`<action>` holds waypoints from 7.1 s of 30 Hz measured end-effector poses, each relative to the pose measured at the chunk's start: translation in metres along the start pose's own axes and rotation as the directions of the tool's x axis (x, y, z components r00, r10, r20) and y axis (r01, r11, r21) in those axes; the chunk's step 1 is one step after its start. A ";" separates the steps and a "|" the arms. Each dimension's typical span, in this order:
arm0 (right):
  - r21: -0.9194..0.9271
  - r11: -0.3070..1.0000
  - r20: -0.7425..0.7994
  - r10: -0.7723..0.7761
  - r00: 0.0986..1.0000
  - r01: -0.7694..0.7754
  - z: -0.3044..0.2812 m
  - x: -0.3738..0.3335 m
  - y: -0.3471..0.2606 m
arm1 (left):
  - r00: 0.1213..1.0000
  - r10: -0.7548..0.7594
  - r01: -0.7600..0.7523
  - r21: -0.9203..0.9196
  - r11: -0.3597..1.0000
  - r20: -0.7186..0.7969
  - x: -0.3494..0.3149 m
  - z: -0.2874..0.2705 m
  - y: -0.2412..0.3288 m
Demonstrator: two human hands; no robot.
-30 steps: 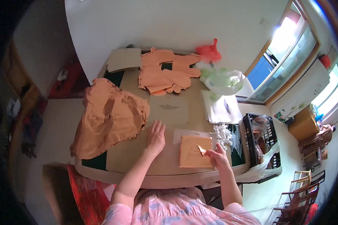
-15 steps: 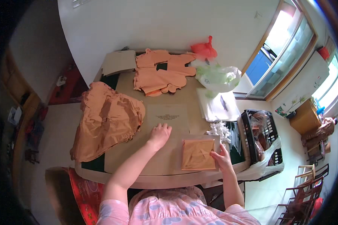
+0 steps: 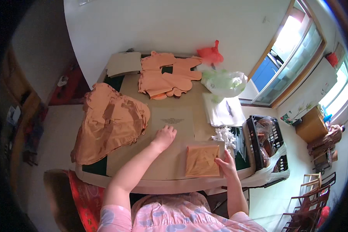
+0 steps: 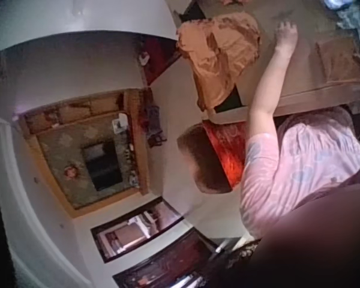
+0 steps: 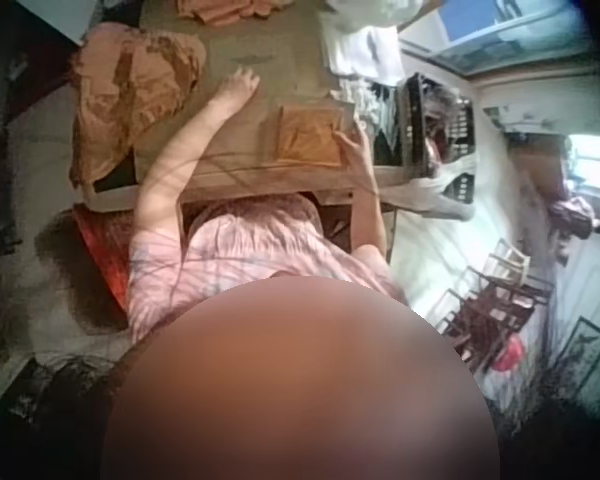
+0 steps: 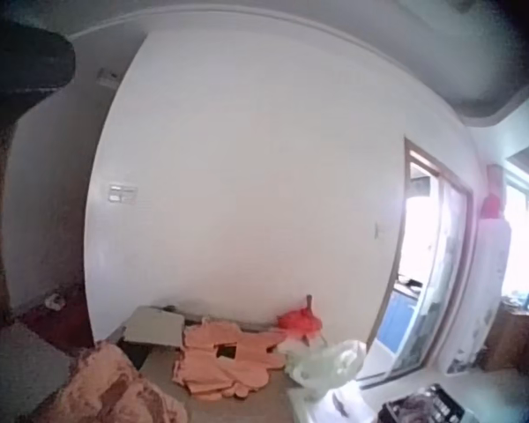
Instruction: Folding and placing uninflated metallic balloons into plastic packaging sleeves with cardboard inserts.
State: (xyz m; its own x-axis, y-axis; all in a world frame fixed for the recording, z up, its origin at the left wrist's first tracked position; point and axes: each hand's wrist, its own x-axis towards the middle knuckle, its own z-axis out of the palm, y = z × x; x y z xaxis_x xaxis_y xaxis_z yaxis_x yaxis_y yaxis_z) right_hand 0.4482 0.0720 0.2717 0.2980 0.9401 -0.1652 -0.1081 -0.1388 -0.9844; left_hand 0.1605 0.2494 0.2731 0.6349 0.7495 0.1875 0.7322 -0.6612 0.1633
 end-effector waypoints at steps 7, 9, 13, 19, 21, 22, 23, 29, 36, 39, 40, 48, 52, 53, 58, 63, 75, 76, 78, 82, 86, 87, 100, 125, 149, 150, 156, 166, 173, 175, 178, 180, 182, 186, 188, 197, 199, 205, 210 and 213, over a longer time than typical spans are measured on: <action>0.019 1.000 0.021 -0.004 1.000 0.004 0.014 -0.006 -0.013 | 0.973 -0.231 0.226 -0.145 0.963 -0.018 -0.012 0.018 -0.019; 0.009 1.000 0.000 0.003 1.000 -0.003 0.004 -0.002 -0.003 | 0.997 0.072 -0.073 0.125 0.990 0.014 -0.010 0.007 -0.016; 0.007 1.000 -0.007 -0.009 1.000 0.009 0.014 -0.002 -0.004 | 0.998 0.050 -0.043 0.160 0.986 -0.039 -0.012 -0.002 -0.007; 0.056 0.998 0.034 0.012 0.999 -0.014 0.027 0.000 -0.002 | 0.960 0.075 -0.028 0.176 0.984 -0.269 -0.016 0.013 -0.010; -0.004 1.000 0.070 -0.028 0.997 0.028 0.035 0.007 0.008 | 0.952 0.050 -0.017 0.112 0.994 -0.301 -0.017 0.014 -0.009; -0.092 0.996 0.028 0.007 1.000 -0.005 0.034 0.013 0.022 | 0.952 0.058 -0.024 0.113 0.993 -0.302 -0.015 0.012 -0.007; -0.065 0.998 0.054 -0.016 0.998 0.020 0.037 0.018 0.032 | 0.956 0.042 -0.017 0.090 0.996 -0.291 -0.013 0.009 -0.004; -0.030 0.984 0.169 0.175 0.970 -0.173 0.085 0.011 0.014 | 0.971 -0.024 0.012 -0.052 0.999 -0.240 -0.026 -0.008 0.015; -0.021 0.959 0.228 0.281 0.932 -0.284 0.088 0.013 0.009 | 0.960 -0.032 -0.007 -0.137 0.990 -0.277 -0.036 -0.003 0.009; -0.006 0.966 0.263 0.253 0.931 -0.260 0.081 0.019 0.013 | 0.959 -0.015 -0.028 -0.147 0.989 -0.284 -0.037 -0.007 0.012; -0.007 0.963 0.278 0.260 0.925 -0.268 0.083 0.018 0.009 | 0.959 -0.015 -0.028 -0.148 0.989 -0.282 -0.039 -0.008 0.013; -0.008 0.984 0.248 0.173 0.953 -0.177 0.087 0.035 0.011 | 0.964 0.044 -0.103 -0.216 0.971 -0.261 -0.045 -0.012 0.017; -0.030 0.980 0.321 0.197 0.926 -0.198 0.095 0.033 -0.002 | 0.948 -0.066 -0.020 -0.265 0.964 -0.311 -0.045 -0.005 0.006; -0.031 0.980 0.320 0.197 0.927 -0.197 0.093 0.033 0.000 | 0.954 -0.073 -0.010 -0.273 0.962 -0.291 -0.045 -0.005 0.006; -0.109 0.960 0.393 0.282 0.875 -0.260 0.087 0.027 -0.017 | 0.965 -0.019 -0.065 -0.310 0.949 -0.261 -0.047 -0.010 0.011; 0.013 0.973 0.351 0.211 0.912 -0.231 0.087 0.033 -0.008 | 0.959 0.070 -0.171 -0.364 0.916 -0.275 -0.043 -0.018 0.019; -0.159 0.934 0.398 0.357 0.845 -0.319 0.053 -0.022 -0.030 | 0.945 0.084 -0.167 -0.246 0.955 -0.316 -0.053 0.013 0.014; -0.273 0.954 0.417 0.232 0.879 -0.122 0.052 -0.033 -0.029 | 0.946 0.084 -0.168 -0.250 0.954 -0.314 -0.052 0.014 0.014; -0.369 0.898 0.482 -0.034 0.876 0.238 0.058 -0.047 -0.029 | 0.953 0.043 -0.130 -0.279 0.952 -0.298 -0.052 0.015 0.015; -0.696 0.265 0.591 -0.316 0.742 0.667 0.075 -0.050 -0.019 | 0.963 0.036 -0.118 -0.299 0.947 -0.266 -0.052 0.005 0.019; -0.666 0.216 0.643 -0.320 0.696 0.714 0.073 -0.061 -0.014 | 0.957 0.053 -0.130 -0.260 0.957 -0.284 -0.053 0.004 0.020; -0.663 0.258 0.628 -0.319 0.710 0.703 0.068 -0.063 -0.012 | 0.958 0.057 -0.136 -0.270 0.953 -0.280 -0.053 0.004 0.021; -0.699 0.319 0.532 -0.367 0.763 0.641 0.062 -0.047 -0.025 | 0.946 0.070 -0.159 -0.266 0.951 -0.316 -0.054 0.015 0.017; -0.137 0.907 0.562 -0.260 0.785 0.398 0.078 -0.061 -0.050 | 0.953 0.020 -0.116 -0.301 0.946 -0.304 -0.068 0.002 0.026; -0.448 0.572 0.576 -0.402 0.711 0.687 0.125 -0.030 -0.072 | 0.798 -0.518 0.023 -0.875 -0.484 0.307 -0.075 0.060 0.045; -0.426 0.614 0.571 -0.388 0.723 0.665 0.127 -0.030 -0.073 | 0.790 -0.543 -0.140 -0.779 -0.611 0.284 -0.068 0.081 0.037; -0.511 0.414 0.594 -0.463 0.658 0.753 0.115 -0.019 -0.061 | 0.824 -0.472 -0.132 -0.703 -0.699 0.314 -0.055 0.066 0.052; -0.492 0.111 0.686 -0.561 0.463 0.863 0.125 -0.031 -0.056 | 0.887 -0.417 -0.167 -0.704 -0.690 0.199 -0.065 0.069 0.061; -0.545 0.092 0.659 -0.567 0.493 0.833 0.134 -0.005 -0.035 | 0.862 -0.299 0.033 -0.633 -0.773 0.410 -0.074 0.048 0.068; -0.560 0.090 0.651 -0.567 0.504 0.824 0.137 0.003 -0.032 | 0.837 -0.311 0.093 -0.677 -0.730 0.450 -0.077 0.048 0.070; -0.584 0.084 0.638 -0.566 0.521 0.807 0.142 0.014 -0.024 | 0.803 -0.339 0.143 -0.712 -0.688 0.489 -0.078 0.047 0.070; -0.599 0.083 0.629 -0.566 0.532 0.796 0.143 0.020 -0.016 | 0.797 -0.349 0.137 -0.709 -0.692 0.494 -0.077 0.046 0.071; -0.649 0.073 0.606 -0.552 0.573 0.757 0.144 0.024 -0.009 | 0.828 -0.316 0.097 -0.673 -0.733 0.464 -0.078 0.049 0.072; -0.659 0.089 0.598 -0.540 0.593 0.747 0.142 0.018 -0.001 | 0.840 -0.259 0.165 -0.678 -0.716 0.477 -0.091 0.038 0.072; -0.590 0.142 0.623 -0.546 0.560 0.795 0.137 0.005 -0.009 | 0.835 -0.176 0.293 -0.691 -0.661 0.522 -0.105 0.004 0.080; -0.710 0.500 0.167 -0.563 0.809 0.495 0.065 -0.028 -0.010 | 0.927 0.285 -0.280 -0.956 0.090 -0.245 -0.134 -0.173 0.111; -0.696 0.557 0.085 -0.562 0.822 0.453 0.055 -0.019 -0.012 | 0.744 0.403 -0.623 -0.771 0.131 -0.533 -0.121 -0.207 0.129; -0.766 0.559 -0.067 -0.563 0.824 0.319 0.004 -0.014 -0.025 | 0.735 0.377 -0.481 -0.825 -0.298 -0.564 -0.102 -0.234 0.138; -0.782 0.575 -0.163 -0.559 0.813 0.239 -0.038 0.008 -0.012 | 0.533 0.355 -0.803 -0.592 -0.076 -0.768 -0.108 -0.219 0.134; -0.814 0.540 -0.170 -0.573 0.802 0.214 -0.058 0.021 -0.004 | 0.447 0.282 -0.893 -0.444 0.080 -0.849 -0.100 -0.225 0.128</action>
State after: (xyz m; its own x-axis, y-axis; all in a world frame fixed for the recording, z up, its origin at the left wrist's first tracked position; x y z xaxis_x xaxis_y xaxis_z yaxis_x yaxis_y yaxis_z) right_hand 0.5096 0.0743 0.2688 0.4619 0.7803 0.4216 0.7773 -0.1274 -0.6160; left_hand 0.1356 0.0823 0.4933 0.2816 0.1201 0.9520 -0.6174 -0.7368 0.2756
